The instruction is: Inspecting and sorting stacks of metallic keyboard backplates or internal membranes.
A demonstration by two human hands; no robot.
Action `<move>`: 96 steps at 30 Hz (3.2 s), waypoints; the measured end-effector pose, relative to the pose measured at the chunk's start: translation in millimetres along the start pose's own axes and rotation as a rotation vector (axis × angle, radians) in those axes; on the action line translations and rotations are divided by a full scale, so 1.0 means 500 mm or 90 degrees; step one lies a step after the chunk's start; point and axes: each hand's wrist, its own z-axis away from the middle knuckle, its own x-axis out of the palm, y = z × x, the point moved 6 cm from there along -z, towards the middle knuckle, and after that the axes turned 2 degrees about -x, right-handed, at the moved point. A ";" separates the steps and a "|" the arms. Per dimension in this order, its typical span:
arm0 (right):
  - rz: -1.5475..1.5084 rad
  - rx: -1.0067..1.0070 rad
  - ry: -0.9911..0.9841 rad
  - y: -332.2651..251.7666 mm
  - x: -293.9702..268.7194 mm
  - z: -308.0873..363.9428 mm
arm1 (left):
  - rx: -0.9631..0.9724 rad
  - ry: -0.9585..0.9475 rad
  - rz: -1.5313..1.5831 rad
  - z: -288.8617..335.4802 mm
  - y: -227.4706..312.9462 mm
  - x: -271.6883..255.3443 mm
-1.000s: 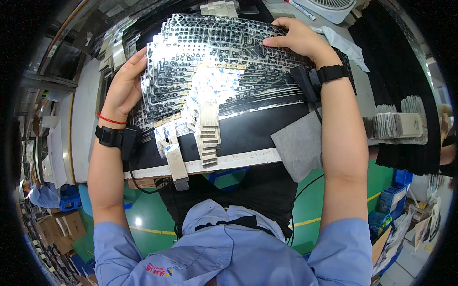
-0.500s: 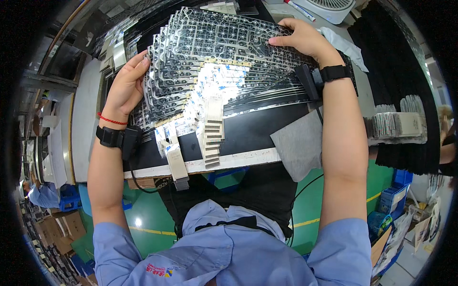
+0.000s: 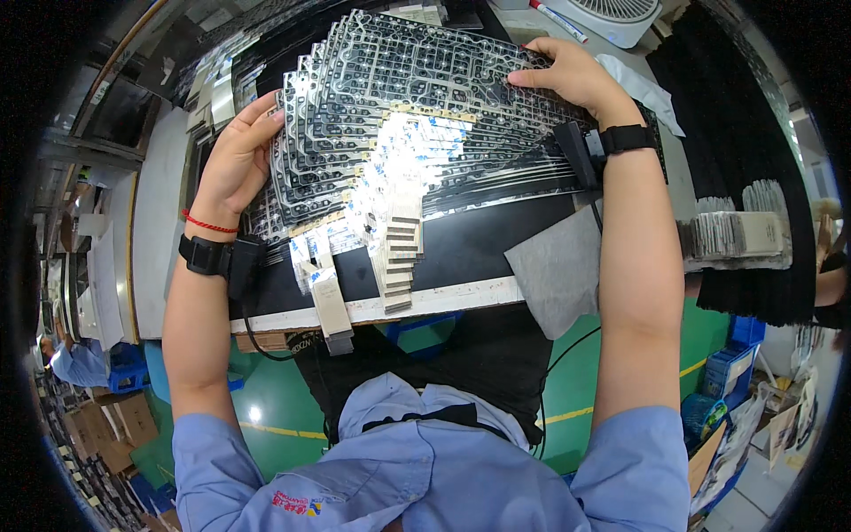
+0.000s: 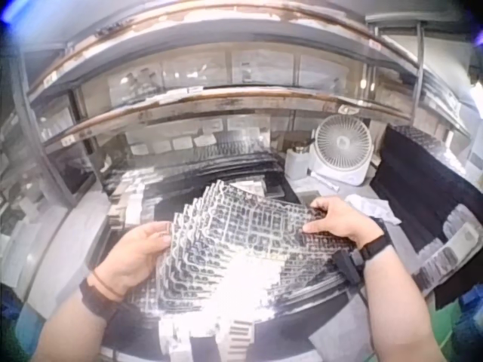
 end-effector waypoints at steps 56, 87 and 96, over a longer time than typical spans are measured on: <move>0.236 -0.415 0.441 -0.265 0.000 0.087 | 0.153 0.113 0.093 0.034 0.141 -0.092; 0.065 -0.130 -0.062 -0.172 0.067 0.036 | 0.058 0.018 -0.234 0.024 0.098 -0.053; 0.115 -0.125 -0.053 -0.123 0.066 0.023 | -0.011 -0.012 -0.078 0.003 0.027 -0.006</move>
